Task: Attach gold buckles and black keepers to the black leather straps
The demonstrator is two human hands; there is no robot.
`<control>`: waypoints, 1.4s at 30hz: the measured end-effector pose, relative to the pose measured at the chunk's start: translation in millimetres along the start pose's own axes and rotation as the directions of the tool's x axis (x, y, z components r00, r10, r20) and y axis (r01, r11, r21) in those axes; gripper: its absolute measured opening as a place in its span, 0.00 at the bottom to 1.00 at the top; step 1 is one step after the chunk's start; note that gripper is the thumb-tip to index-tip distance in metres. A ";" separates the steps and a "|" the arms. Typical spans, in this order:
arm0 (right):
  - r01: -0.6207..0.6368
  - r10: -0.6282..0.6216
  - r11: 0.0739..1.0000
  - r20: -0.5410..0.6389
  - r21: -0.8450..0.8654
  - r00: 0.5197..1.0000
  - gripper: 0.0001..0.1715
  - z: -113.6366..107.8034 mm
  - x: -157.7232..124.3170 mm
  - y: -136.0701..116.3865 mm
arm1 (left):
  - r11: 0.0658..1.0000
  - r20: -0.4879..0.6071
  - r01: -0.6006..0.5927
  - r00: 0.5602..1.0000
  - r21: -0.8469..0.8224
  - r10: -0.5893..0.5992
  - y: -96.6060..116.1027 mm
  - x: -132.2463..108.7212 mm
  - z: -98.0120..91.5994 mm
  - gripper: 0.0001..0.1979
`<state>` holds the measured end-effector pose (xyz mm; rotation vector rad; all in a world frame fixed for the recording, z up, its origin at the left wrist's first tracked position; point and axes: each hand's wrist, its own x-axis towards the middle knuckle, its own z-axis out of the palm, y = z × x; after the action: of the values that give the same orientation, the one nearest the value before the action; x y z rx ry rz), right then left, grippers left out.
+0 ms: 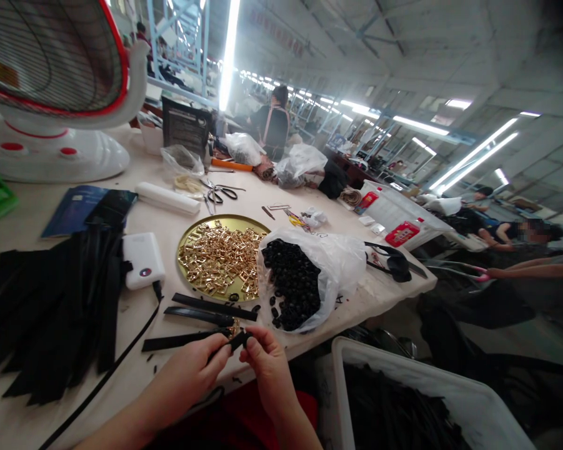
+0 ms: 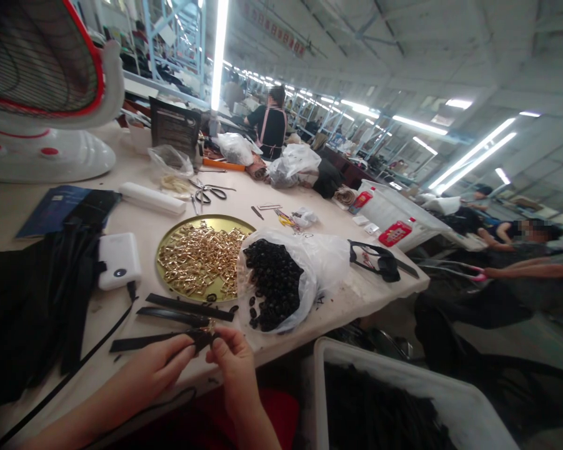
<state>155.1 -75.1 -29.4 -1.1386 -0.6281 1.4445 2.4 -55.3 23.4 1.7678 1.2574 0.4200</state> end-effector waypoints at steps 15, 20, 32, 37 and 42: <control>-0.043 0.042 0.999 0.076 0.012 0.996 0.14 -1.7 3.0 3.6 | 0.980 -0.029 0.037 0.999 0.195 -0.032 -2.4 5.0 0.1 0.14; 0.020 -0.015 0.993 0.043 -0.114 0.999 0.13 0.7 1.3 2.2 | 0.925 -0.076 0.069 0.996 0.373 -0.044 -6.1 2.3 7.2 0.14; 0.082 -0.046 0.967 0.150 -0.243 0.988 0.11 -10.3 1.4 -3.8 | 0.978 0.120 -0.058 0.992 0.199 0.034 -8.6 10.4 1.4 0.13; 0.048 -0.018 0.973 0.129 -0.227 0.991 0.14 -5.1 2.6 -5.5 | 0.974 0.064 -0.061 0.997 0.217 0.048 -5.9 6.1 3.7 0.14; 0.215 -0.161 0.908 0.175 -0.358 0.971 0.09 -1.7 2.8 -1.7 | 0.957 0.068 -0.037 0.998 0.289 0.018 -11.8 7.0 5.9 0.15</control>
<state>157.6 -72.4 -29.5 -1.2343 -1.1229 1.2756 2.8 -50.9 9.1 2.0300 1.3004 0.1980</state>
